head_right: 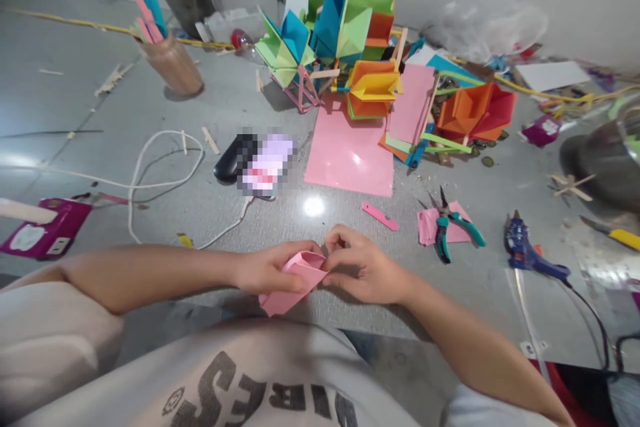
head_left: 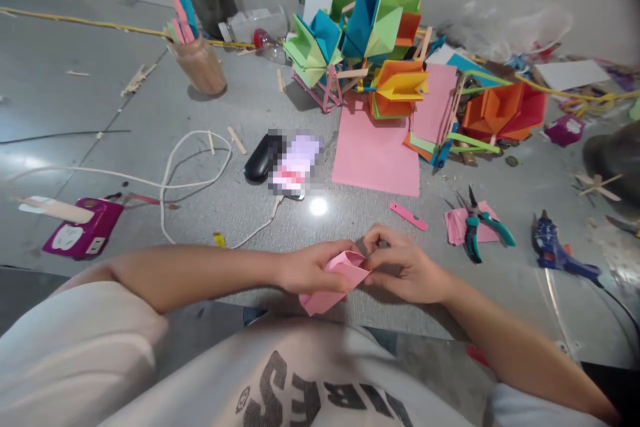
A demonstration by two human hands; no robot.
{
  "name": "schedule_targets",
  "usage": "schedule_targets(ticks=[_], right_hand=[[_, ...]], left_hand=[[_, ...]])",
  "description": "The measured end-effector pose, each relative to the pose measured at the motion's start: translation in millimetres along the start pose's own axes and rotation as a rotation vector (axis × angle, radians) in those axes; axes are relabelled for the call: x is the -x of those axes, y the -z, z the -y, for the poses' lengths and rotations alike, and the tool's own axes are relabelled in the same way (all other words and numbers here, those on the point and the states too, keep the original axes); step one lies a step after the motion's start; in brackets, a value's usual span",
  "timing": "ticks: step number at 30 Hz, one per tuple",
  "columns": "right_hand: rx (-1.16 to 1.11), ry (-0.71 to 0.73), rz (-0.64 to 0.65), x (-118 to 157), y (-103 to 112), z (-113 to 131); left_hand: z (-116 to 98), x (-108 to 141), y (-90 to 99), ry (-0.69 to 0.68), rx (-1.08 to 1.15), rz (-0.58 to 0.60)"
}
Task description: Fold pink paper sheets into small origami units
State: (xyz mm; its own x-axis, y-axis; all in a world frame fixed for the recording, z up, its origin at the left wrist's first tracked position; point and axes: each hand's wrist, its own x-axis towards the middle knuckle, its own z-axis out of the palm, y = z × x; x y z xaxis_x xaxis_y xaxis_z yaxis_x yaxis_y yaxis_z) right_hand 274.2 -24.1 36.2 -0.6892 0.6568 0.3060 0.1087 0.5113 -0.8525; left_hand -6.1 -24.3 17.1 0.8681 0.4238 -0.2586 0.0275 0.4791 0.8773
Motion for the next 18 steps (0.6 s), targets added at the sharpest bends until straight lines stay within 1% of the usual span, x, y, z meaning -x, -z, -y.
schedule_targets(ticks=[2,5,8,11,15,18], right_hand=[[-0.042,-0.032,0.008,0,1,-1],[-0.069,-0.046,0.033,-1,2,-5],[-0.107,-0.057,0.067,-2,1,-8],[-0.129,-0.103,0.103,-1,0,-10],[-0.071,-0.089,0.079,0,1,-11],[-0.044,-0.065,0.063,0,4,-13]], left_hand=[[2,0,1.1,0.025,0.039,0.001],[3,1,2.9,0.097,0.085,0.019],[1,2,4.7,0.102,0.096,0.032],[-1,1,6.5,0.116,0.077,0.039],[-1,-3,9.1,0.19,0.146,0.023],[2,-6,13.0,0.176,0.198,0.037]])
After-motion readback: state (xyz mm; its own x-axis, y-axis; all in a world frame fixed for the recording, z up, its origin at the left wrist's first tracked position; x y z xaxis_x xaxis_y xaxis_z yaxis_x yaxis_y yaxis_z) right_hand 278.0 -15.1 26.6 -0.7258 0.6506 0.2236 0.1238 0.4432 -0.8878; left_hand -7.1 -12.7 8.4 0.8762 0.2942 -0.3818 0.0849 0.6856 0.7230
